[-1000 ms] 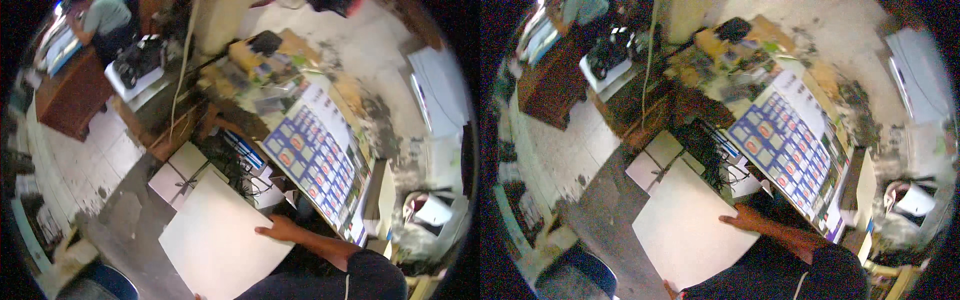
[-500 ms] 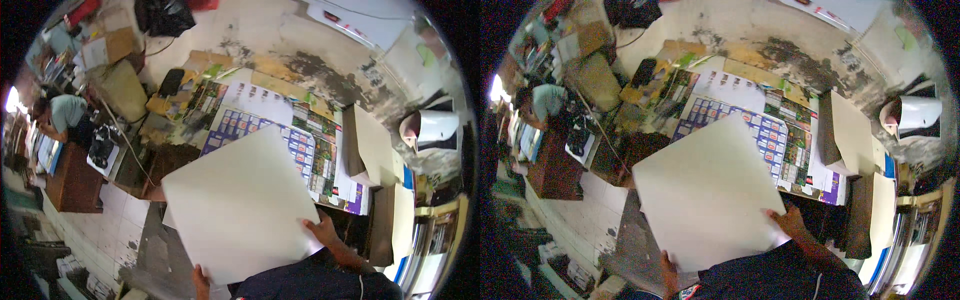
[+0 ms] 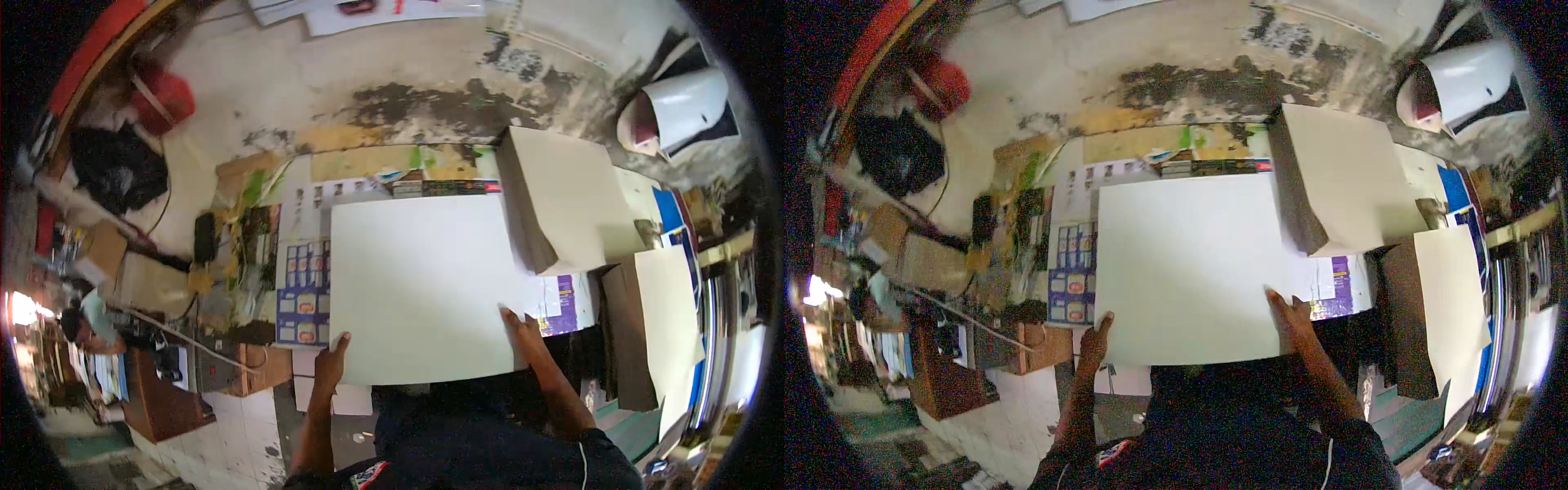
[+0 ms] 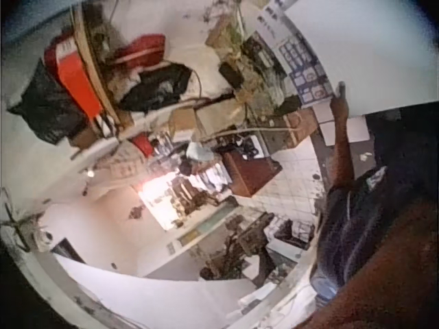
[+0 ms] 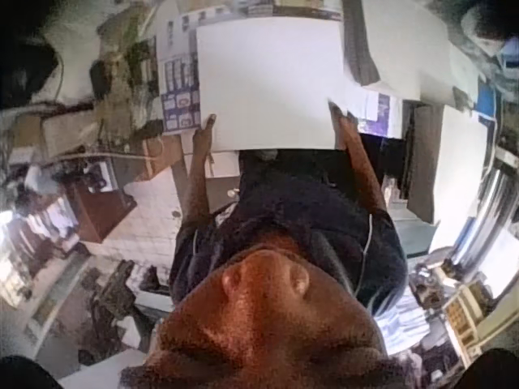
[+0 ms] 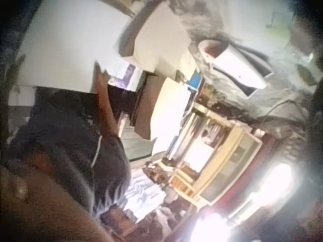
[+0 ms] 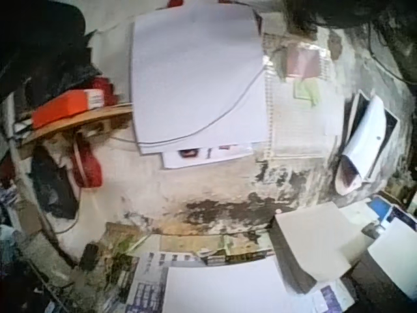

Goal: The person picks up large paper sheets, aligns them by hand, and stacks them onto existing piles of paper on a workbench.

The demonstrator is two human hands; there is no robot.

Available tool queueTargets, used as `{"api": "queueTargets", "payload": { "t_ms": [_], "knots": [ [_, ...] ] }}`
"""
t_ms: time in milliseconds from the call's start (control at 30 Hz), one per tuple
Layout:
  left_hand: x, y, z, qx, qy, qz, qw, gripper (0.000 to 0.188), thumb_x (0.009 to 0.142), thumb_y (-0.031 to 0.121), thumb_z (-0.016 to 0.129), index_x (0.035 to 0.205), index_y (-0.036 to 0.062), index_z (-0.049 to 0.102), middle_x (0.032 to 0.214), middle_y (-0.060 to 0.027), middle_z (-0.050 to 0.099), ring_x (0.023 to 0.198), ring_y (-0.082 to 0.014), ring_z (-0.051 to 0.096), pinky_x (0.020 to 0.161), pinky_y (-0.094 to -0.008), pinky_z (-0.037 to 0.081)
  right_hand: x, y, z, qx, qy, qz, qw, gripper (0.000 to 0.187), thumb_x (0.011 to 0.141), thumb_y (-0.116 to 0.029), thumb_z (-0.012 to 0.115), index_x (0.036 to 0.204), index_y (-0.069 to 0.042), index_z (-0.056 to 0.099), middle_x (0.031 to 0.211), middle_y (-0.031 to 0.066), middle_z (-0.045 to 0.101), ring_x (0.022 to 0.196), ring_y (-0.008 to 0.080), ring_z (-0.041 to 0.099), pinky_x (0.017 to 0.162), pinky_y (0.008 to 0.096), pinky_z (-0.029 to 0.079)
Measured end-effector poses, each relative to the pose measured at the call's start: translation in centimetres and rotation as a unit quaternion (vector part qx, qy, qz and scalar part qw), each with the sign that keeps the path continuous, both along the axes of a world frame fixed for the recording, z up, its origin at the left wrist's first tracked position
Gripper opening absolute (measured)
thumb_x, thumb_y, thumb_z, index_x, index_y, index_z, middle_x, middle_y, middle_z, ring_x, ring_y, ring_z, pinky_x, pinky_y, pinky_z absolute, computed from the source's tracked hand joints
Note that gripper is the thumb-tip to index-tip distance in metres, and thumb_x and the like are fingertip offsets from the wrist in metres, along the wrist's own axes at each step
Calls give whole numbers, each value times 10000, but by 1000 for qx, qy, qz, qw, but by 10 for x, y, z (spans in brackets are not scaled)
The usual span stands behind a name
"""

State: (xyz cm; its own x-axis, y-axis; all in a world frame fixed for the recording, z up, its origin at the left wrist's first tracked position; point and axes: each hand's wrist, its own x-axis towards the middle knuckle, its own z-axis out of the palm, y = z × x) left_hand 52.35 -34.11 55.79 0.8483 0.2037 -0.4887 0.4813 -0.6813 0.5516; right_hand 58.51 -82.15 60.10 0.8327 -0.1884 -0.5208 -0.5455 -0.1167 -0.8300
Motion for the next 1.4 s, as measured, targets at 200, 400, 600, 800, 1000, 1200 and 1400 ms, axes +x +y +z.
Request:
{"api": "queueTargets", "payload": {
  "t_ms": [200,400,600,800,1000,1200,1400],
  "knots": [
    [44,-9,27,-32,-5,129,991,958,798,751,591,1206,-115,569,1119,-337,623,1058,-457,611,912,-513,460,40,-9,5,-219,71,159,960,875,800,-635,713,1282,78,556,1177,318,622,1085,380,637,949,454,503],
    [1,-3,87,98,-118,-94,984,867,742,447,852,1332,-48,454,1164,-198,573,1092,-366,603,897,-464,493,-38,-21,49,-389,-63,284,874,971,576,-440,935,1274,63,484,1234,263,565,1105,391,596,917,454,504],
    [-12,-1,71,41,-154,-86,983,653,710,116,819,1279,-13,527,1067,-229,592,991,-415,588,859,-473,491,-65,6,18,-424,-71,199,881,610,674,-254,883,1132,-5,567,997,189,664,893,367,662,773,441,541],
    [-15,11,34,-1,-213,-80,974,551,725,103,810,1216,9,581,997,-198,623,913,-363,631,797,-447,518,-60,8,24,-412,-59,147,897,506,671,-187,878,1063,2,621,957,172,710,879,309,707,759,398,563],
    [-16,9,44,25,-220,-68,973,430,787,221,794,1112,7,610,893,-156,622,818,-321,622,727,-435,497,-59,21,28,-393,-67,79,914,342,734,-221,843,918,-6,651,781,114,666,714,216,633,687,349,516],
    [-19,15,16,79,-263,-66,959,362,809,238,769,1041,0,626,831,-153,608,763,-314,610,697,-430,484,-58,26,17,-403,-57,15,913,343,738,-235,829,962,-3,715,798,106,710,753,205,678,693,361,529],
    [-21,-3,37,180,-335,-92,920,520,824,346,755,1199,23,597,1142,-183,596,1048,-321,581,847,-494,446,-45,11,5,-26,38,-138,989,322,831,-270,748,1055,-44,702,894,23,683,785,164,645,658,321,514]
  ]
}}
